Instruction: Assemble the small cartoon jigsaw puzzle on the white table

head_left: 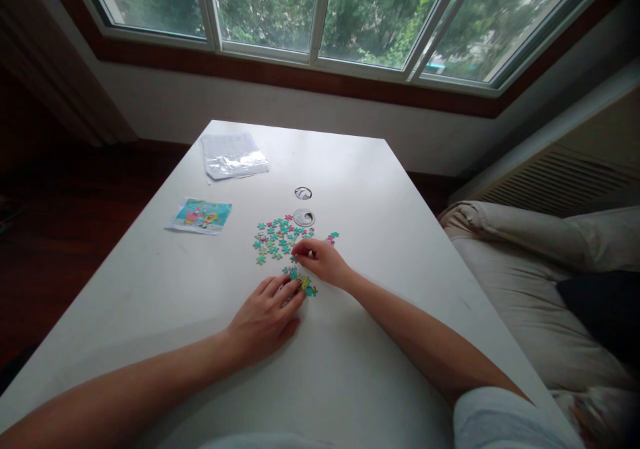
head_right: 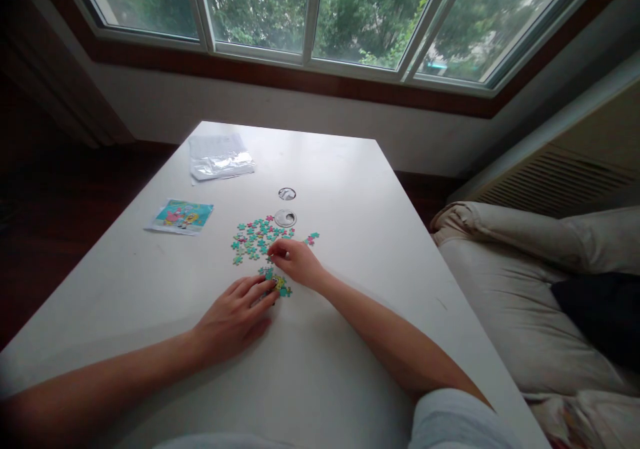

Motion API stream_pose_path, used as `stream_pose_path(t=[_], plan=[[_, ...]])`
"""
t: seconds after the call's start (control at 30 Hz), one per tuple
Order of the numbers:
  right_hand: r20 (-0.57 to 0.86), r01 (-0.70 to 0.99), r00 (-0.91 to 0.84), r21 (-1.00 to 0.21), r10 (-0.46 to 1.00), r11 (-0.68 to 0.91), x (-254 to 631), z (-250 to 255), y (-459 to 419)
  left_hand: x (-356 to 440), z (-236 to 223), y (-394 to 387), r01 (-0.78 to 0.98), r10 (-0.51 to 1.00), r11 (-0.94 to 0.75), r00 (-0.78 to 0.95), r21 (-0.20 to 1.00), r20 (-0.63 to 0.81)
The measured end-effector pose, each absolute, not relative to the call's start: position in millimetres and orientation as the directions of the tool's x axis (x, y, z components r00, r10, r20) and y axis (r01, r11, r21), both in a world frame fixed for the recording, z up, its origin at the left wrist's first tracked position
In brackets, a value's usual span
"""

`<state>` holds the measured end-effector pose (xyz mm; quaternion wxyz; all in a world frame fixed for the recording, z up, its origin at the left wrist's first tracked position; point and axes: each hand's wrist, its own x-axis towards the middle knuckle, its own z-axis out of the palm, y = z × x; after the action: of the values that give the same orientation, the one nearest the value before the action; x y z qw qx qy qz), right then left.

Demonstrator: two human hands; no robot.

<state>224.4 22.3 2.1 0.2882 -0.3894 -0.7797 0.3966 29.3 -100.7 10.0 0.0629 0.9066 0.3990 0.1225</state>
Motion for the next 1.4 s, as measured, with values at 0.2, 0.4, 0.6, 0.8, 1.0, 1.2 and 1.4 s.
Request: stream_pose_path(t=[0.2, 0.4, 0.6, 0.8, 1.0, 1.2, 1.4], plan=[[0.141, 0.414, -0.554, -0.809, 0.82, 0.418, 227.5, -3.6, 23.6, 28.1, 10.9, -99.6, 0.707, 0.739, -0.674, 0.654, 0.214, 0.165], [0.183, 0.449, -0.577, -0.743, 0.796, 0.497, 225.8, 1.7, 19.8, 27.8, 12.7, -99.1, 0.706, 0.735, -0.677, 0.66, 0.208, 0.153], [0.234, 0.464, -0.572, -0.698, 0.786, 0.545, 223.4, 0.1, 19.0, 27.7, 11.3, -98.6, 0.706, 0.738, -0.675, 0.654, 0.216, 0.17], [0.243, 0.468, -0.571, -0.689, 0.784, 0.554, 221.1, -0.8, 18.9, 27.2, 11.6, -98.1, 0.701, 0.732, -0.681, 0.66, 0.213, 0.169], [0.273, 0.499, -0.589, -0.618, 0.761, 0.607, 221.1, -1.2, 18.4, 27.7, 12.3, -98.3, 0.701, 0.734, -0.679, 0.659, 0.219, 0.165], [0.273, 0.508, -0.621, -0.573, 0.734, 0.643, 222.0, -3.1, 19.4, 27.6, 11.0, -98.2, 0.698, 0.734, -0.679, 0.652, 0.227, 0.189], [0.282, 0.523, -0.637, -0.526, 0.717, 0.671, 221.6, 0.3, 17.6, 27.4, 12.3, -97.6, 0.691, 0.727, -0.686, 0.665, 0.228, 0.172]])
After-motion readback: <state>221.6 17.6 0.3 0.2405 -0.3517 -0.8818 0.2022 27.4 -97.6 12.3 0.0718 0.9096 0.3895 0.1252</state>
